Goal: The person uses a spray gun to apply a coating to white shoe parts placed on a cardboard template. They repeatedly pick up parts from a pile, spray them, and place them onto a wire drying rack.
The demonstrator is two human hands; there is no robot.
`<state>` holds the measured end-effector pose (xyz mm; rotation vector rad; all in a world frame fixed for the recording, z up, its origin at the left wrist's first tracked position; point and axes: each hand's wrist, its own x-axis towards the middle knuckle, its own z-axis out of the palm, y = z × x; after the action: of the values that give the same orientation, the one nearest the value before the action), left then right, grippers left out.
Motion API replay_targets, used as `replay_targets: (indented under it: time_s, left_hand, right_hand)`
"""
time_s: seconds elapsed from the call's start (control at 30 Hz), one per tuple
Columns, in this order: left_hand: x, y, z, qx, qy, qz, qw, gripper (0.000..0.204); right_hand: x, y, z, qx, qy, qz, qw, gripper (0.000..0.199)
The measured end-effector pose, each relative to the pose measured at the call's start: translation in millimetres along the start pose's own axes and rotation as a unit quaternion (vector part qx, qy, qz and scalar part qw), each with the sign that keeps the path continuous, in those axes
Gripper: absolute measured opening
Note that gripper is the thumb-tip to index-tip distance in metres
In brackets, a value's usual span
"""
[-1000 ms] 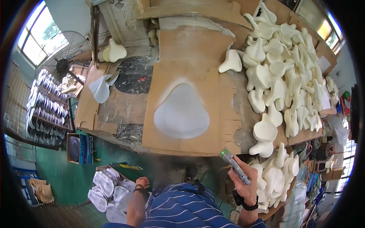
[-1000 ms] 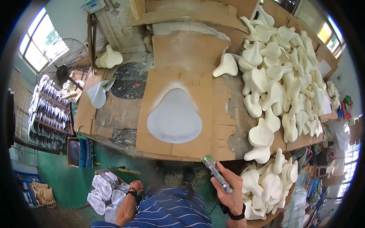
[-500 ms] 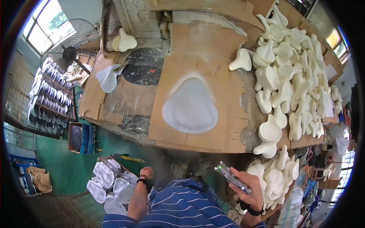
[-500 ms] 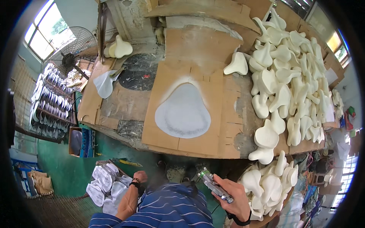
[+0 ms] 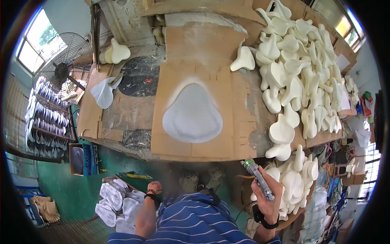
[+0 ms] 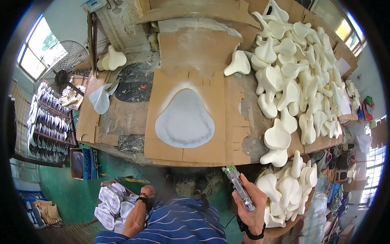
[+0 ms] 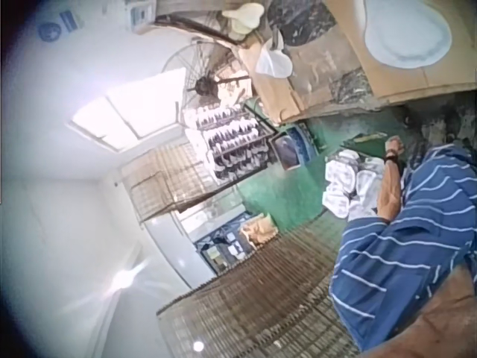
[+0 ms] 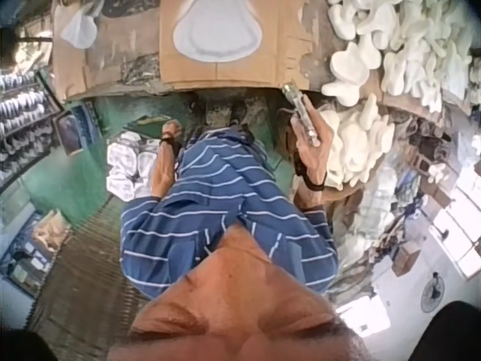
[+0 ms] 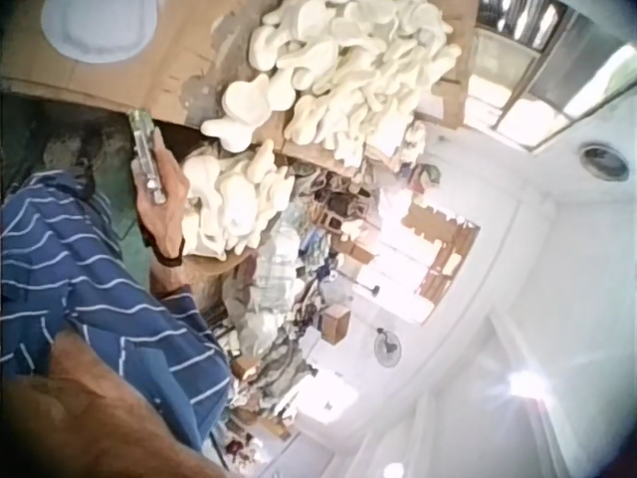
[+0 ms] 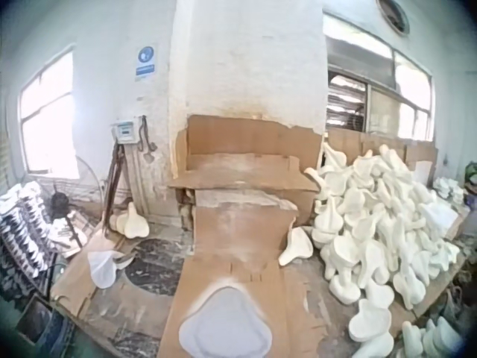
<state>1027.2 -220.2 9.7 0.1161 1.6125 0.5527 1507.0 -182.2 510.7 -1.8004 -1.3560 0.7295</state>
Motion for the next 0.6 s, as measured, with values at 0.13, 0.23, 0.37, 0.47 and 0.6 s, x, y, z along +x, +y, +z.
replay_targets:
  time_s: [0.13, 0.23, 0.37, 0.47, 0.6]
  left_hand:
    - [-13, 18, 22, 0.067, 0.048, 0.006, 0.997, 0.026]
    - [-8, 16, 15, 0.030, 0.013, -0.005, 0.999, 0.025]
    - [1, 16, 15, 0.012, -0.026, -0.017, 0.999, 0.027]
    - [31, -11, -7, 0.150, -0.056, 0.099, 0.982, 0.027]
    - [2, 17, 20, 0.033, -0.010, -0.005, 0.999, 0.024]
  right_hand:
    - [-3, 2, 1, 0.004, 0.020, 0.012, 1.000, 0.045]
    - [-10, -2, 0, 0.001, 0.008, 0.042, 0.999, 0.046]
    - [-22, -6, -7, -0.044, -0.110, 0.022, 0.993, 0.049]
    - [-23, -4, -3, -0.023, -0.107, 0.016, 0.994, 0.051]
    - [-25, 0, 7, 0.005, -0.008, 0.045, 0.999, 0.046]
